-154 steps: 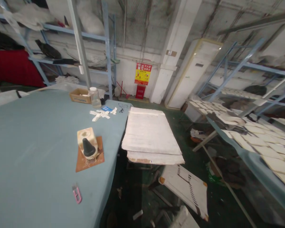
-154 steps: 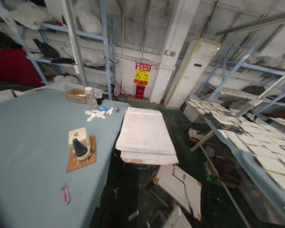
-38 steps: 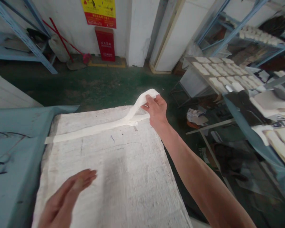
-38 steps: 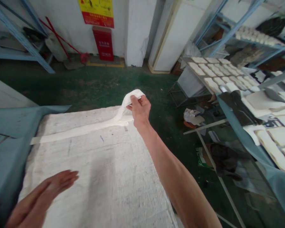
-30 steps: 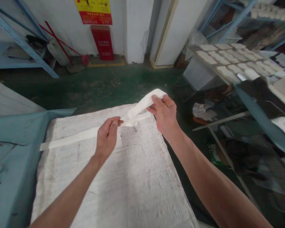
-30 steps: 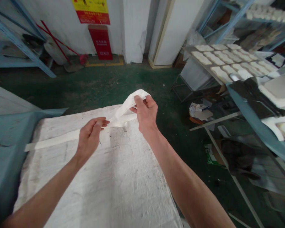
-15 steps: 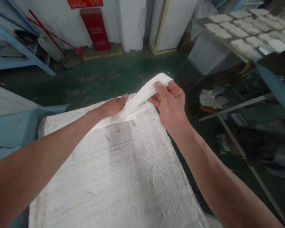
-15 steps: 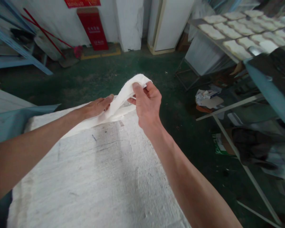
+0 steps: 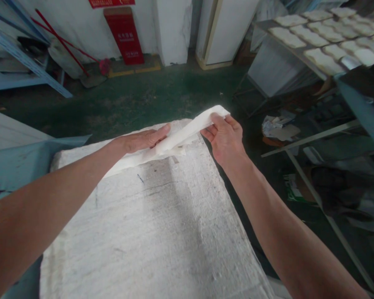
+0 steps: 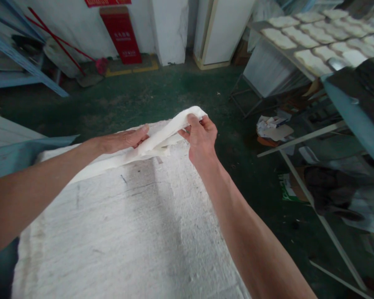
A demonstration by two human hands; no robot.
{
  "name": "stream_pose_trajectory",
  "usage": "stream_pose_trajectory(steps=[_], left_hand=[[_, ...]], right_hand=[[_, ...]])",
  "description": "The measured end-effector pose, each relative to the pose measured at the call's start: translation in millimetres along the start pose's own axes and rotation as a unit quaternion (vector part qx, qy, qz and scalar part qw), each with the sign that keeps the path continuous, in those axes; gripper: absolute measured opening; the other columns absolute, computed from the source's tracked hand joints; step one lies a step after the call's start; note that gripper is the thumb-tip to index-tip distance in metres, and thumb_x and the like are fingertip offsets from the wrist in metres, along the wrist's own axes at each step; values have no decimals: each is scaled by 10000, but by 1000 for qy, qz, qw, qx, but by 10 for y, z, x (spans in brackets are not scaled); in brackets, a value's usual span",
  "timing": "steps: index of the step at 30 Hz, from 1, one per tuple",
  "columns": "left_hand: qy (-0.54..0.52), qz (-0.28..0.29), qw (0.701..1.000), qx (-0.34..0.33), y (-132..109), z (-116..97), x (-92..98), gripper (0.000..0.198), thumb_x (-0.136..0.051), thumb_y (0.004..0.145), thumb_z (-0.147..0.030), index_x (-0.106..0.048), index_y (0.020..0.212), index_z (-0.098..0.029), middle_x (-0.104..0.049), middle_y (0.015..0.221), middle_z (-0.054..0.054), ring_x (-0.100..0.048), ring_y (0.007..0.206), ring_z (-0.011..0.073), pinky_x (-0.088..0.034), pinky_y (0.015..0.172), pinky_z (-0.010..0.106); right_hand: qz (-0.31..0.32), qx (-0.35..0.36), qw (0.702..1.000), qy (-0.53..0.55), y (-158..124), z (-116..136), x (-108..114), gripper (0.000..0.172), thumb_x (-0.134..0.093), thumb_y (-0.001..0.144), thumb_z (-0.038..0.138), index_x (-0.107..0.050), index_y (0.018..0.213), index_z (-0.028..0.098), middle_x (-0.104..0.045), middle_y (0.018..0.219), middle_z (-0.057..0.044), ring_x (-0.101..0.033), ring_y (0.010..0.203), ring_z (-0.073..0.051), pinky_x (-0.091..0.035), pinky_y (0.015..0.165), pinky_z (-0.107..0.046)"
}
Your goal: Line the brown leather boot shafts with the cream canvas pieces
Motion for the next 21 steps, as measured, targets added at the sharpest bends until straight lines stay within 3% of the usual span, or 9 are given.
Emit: stream_pose_trajectory(steps=[3, 5, 11, 15, 19, 21], left_hand=[[-26, 87, 996, 17, -6, 63, -112, 529, -676, 870, -689, -787, 939, -176, -787, 930, 59, -664, 845, 235, -525, 768, 315], [-46, 106, 993, 27, 25, 129, -126, 446, -756, 790, -590, -774, 962, -180, -771, 911, 59, -662, 801, 233, -512, 722, 313], [-80, 60, 994, 50, 96, 243, -31, 355, -733, 758, -472, -731, 965, -184, -739, 878, 50, -649, 744, 208, -475, 685, 296], [-86, 48, 993, 65, 73, 225, -19, 325, -745, 740, -435, -750, 948, -186, -742, 847, 50, -639, 712, 200, -456, 646, 290], [-90, 31, 992, 79, 70, 206, 4, 281, -750, 714, -384, -762, 920, -194, -755, 834, 48, -637, 691, 189, -464, 639, 288], [-87, 28, 992, 87, 70, 195, 5, 247, -754, 698, -357, -772, 887, -198, -762, 819, 47, -648, 691, 191, -473, 645, 292]], right_hand=[[-10, -19, 1000, -5, 40, -84, 73, 181, -803, 806, 237, -626, 843, 226, -724, 772, 44, -700, 702, -111, -614, 655, -218], [-16, -24, 1000, -12, 51, -119, 107, 178, -791, 817, 229, -614, 842, 227, -715, 757, 48, -699, 695, -110, -619, 664, -223], [-16, -58, 997, -43, 21, -230, 89, 106, -712, 904, 219, -610, 875, 216, -736, 811, 13, -744, 774, -135, -656, 758, -274], [-40, -110, 983, -142, -109, -296, 254, 199, -739, 944, 373, -628, 908, 211, -766, 903, -50, -773, 875, -191, -679, 795, -346], [-2, -143, 935, -325, -444, -225, 482, 276, -763, 923, 427, -713, 823, 175, -778, 840, -80, -740, 750, -170, -610, 595, -245], [35, -174, 927, -331, -723, -257, 486, 294, -793, 892, 429, -747, 781, 161, -779, 775, -78, -696, 641, -144, -547, 513, -212]])
Point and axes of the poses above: each hand's wrist, its own y-axis towards the middle knuckle, its own x-axis out of the back of the hand, z = x × y, the point moved 9 cm from there along y, towards the middle knuckle
